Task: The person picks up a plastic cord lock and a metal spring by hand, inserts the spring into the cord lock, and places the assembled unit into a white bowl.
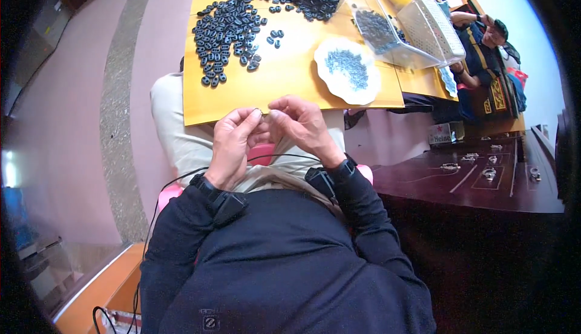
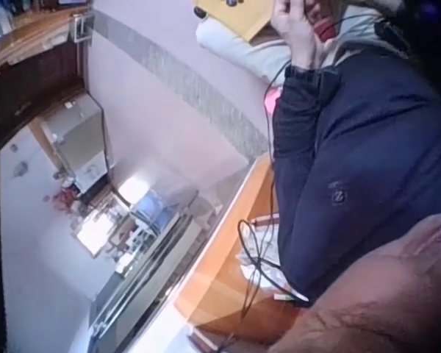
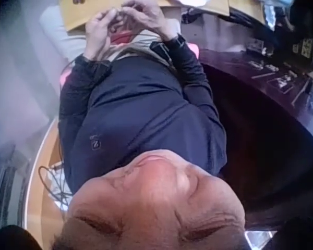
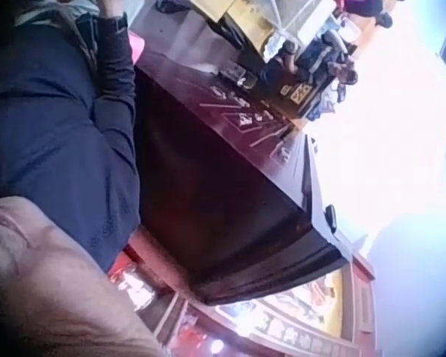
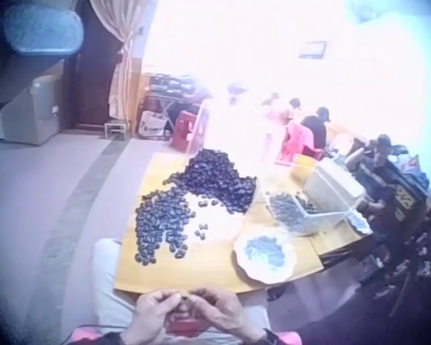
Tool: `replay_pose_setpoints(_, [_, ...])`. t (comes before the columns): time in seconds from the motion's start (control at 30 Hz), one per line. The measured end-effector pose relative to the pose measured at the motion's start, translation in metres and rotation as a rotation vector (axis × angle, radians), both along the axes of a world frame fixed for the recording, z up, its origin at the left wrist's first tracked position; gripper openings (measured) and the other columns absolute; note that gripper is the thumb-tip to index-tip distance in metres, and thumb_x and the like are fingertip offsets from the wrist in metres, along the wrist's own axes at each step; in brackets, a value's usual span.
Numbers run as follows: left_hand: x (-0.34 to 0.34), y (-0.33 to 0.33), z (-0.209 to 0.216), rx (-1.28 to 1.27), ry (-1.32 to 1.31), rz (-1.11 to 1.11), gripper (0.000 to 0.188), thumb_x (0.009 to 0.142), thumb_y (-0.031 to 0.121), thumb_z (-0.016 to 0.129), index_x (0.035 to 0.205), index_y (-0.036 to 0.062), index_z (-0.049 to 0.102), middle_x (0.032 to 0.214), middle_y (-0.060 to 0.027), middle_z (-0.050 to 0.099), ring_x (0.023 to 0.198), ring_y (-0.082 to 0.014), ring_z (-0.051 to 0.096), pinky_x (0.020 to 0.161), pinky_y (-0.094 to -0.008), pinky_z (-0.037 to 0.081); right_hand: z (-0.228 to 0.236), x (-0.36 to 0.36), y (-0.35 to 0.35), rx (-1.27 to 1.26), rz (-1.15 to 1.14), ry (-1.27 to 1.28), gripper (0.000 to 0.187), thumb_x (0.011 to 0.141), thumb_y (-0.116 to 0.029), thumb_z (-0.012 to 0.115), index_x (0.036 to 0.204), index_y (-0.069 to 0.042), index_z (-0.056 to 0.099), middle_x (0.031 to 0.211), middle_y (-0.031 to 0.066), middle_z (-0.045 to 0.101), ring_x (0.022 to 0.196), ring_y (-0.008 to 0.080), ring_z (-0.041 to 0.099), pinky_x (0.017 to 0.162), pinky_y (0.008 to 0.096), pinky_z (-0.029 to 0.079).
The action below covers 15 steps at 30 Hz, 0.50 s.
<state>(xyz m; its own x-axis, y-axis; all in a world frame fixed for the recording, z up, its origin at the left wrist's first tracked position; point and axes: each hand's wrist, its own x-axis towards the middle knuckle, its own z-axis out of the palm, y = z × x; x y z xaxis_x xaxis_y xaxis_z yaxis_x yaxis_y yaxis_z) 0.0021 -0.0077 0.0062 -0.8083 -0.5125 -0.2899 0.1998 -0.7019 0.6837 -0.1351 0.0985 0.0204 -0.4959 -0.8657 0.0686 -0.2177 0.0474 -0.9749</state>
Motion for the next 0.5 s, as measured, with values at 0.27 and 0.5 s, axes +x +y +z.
replay_pose_setpoints(0.27, [0.000,0.002,-0.001,-0.012,-0.024,-0.011,0.009,0.093,0.010,0.059,0.097,0.0016,0.061,0.090,-0.0071,0.066,0.079,-0.0136,0.065,0.071,-0.0266,0.056,0.032,-0.097,0.043,0.157,-0.294,0.872,0.011,0.086,-0.010,0.061,0.092,-0.002,0.066,0.083,0.0158,0.063,0.075,0.0306,0.064,0.066,0.0365,0.050])
replay_pose_setpoints(0.5, [-0.002,0.002,-0.003,-0.014,-0.059,-0.032,0.010,0.093,0.010,0.060,0.099,0.0017,0.061,0.091,-0.0068,0.066,0.078,-0.0127,0.064,0.071,-0.0268,0.056,0.022,-0.123,0.056,0.413,-0.293,1.022,0.015,0.085,-0.016,0.061,0.092,-0.005,0.069,0.086,0.0138,0.063,0.081,0.0332,0.062,0.074,0.0402,0.049])
